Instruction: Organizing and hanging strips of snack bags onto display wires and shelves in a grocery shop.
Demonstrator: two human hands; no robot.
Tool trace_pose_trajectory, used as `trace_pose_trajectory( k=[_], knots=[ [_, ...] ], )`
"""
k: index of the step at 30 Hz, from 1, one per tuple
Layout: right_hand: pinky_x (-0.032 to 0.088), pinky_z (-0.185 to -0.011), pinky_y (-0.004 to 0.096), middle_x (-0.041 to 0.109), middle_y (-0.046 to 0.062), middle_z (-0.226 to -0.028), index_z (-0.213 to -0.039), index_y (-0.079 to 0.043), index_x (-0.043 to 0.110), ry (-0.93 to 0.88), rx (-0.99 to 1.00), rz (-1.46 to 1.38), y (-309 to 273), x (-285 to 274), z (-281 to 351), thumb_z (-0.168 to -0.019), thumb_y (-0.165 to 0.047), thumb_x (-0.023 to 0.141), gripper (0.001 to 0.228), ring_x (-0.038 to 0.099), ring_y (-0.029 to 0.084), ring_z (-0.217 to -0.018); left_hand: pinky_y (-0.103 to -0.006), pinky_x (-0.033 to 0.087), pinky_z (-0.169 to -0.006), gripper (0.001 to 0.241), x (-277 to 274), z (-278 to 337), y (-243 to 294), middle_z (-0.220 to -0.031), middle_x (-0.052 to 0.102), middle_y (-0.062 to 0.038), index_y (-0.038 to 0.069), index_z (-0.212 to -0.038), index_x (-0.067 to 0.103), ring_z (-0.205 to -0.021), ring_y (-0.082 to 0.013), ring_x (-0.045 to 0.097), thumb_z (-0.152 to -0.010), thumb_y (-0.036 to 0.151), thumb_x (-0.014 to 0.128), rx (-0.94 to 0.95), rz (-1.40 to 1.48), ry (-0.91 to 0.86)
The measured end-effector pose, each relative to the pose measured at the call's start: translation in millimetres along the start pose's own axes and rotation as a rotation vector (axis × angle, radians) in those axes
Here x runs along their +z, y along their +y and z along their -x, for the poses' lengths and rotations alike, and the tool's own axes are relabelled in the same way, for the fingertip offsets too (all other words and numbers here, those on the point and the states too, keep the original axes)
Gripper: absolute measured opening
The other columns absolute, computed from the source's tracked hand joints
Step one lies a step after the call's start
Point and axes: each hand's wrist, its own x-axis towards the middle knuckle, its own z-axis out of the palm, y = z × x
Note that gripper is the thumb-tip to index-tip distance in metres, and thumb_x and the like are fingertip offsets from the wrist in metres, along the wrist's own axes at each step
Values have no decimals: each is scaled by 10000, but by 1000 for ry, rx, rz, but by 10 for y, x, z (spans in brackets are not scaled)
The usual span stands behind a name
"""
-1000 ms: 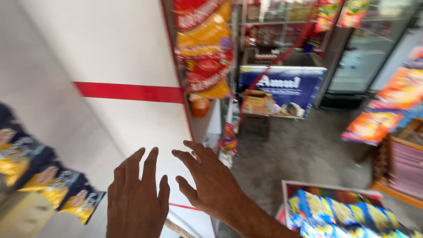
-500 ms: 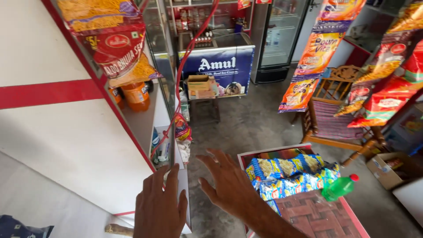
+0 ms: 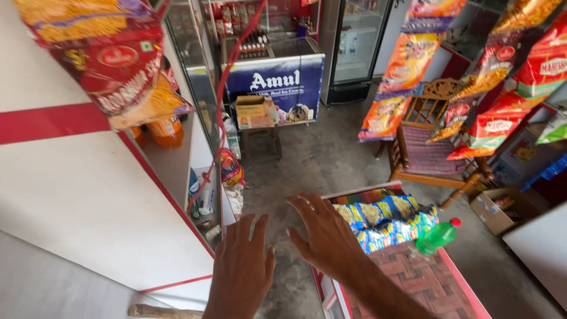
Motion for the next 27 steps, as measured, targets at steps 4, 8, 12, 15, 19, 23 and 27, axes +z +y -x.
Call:
trace_pose_trajectory(
  k=[4, 8, 12, 15, 19, 23, 27],
  knots=[
    [491, -980, 501, 593, 201, -1321, -1366, -46, 535, 12, -13, 6, 240, -38, 30, -834, -198, 733, 588, 577, 407, -1209, -526, 457, -926, 710, 194, -157, 126, -1405, 487, -135, 91, -1450, 470, -1303, -350, 474, -812, 249, 737, 61, 20, 79],
    [522, -940, 492, 626, 181, -1246, -1332, -61, 549, -17, 92, 73, 525, -47, 72, -841, -215, 732, 546, 614, 383, -1156, -521, 469, -913, 675, 388, -278, 236, -1398, 486, -132, 89, -1433, 484, -1252, -345, 484, -830, 243, 744, 68, 41, 10],
    [520, -911, 515, 632, 203, -1233, -1312, -49, 560, 41, 107, 108, 897, -80, 107, -814, -196, 743, 551, 621, 410, -1120, -517, 485, -904, 648, 613, -449, 294, -1353, 512, -114, 99, -1406, 513, -1208, -330, 503, -827, 254, 758, 102, 77, 7],
    [528, -913, 511, 627, 199, -1235, -1322, -60, 550, 3, 201, 129, 1134, -78, 185, -839, -223, 731, 542, 634, 402, -1085, -511, 499, -902, 628, 724, -594, 413, -1348, 516, -94, 108, -1396, 519, -1223, -318, 505, -835, 251, 760, 92, 53, -91],
    [523, -910, 516, 624, 202, -1209, -1338, -69, 537, -48, 303, 187, 1406, -20, 326, -830, -259, 746, 582, 626, 411, -1095, -520, 509, -883, 643, 985, -703, 507, -1338, 529, -93, 106, -1388, 533, -1204, -323, 515, -808, 237, 778, 132, 65, -83],
    [529, -913, 511, 635, 197, -1206, -1339, -75, 544, -37, 297, 193, 1636, 12, 418, -834, -253, 736, 569, 638, 405, -1074, -534, 511, -884, 639, 1277, -791, 564, -1338, 541, -84, 123, -1379, 545, -1212, -318, 518, -797, 226, 787, 135, 38, -126],
    [540, -912, 507, 642, 192, -1173, -1358, -88, 533, -121, 440, 233, 1715, 57, 503, -859, -273, 728, 566, 646, 391, -1060, -522, 521, -907, 570, 1334, -775, 618, -1281, 554, -86, 114, -1370, 528, -1211, -303, 534, -866, 249, 755, 152, 23, -233]
  ],
)
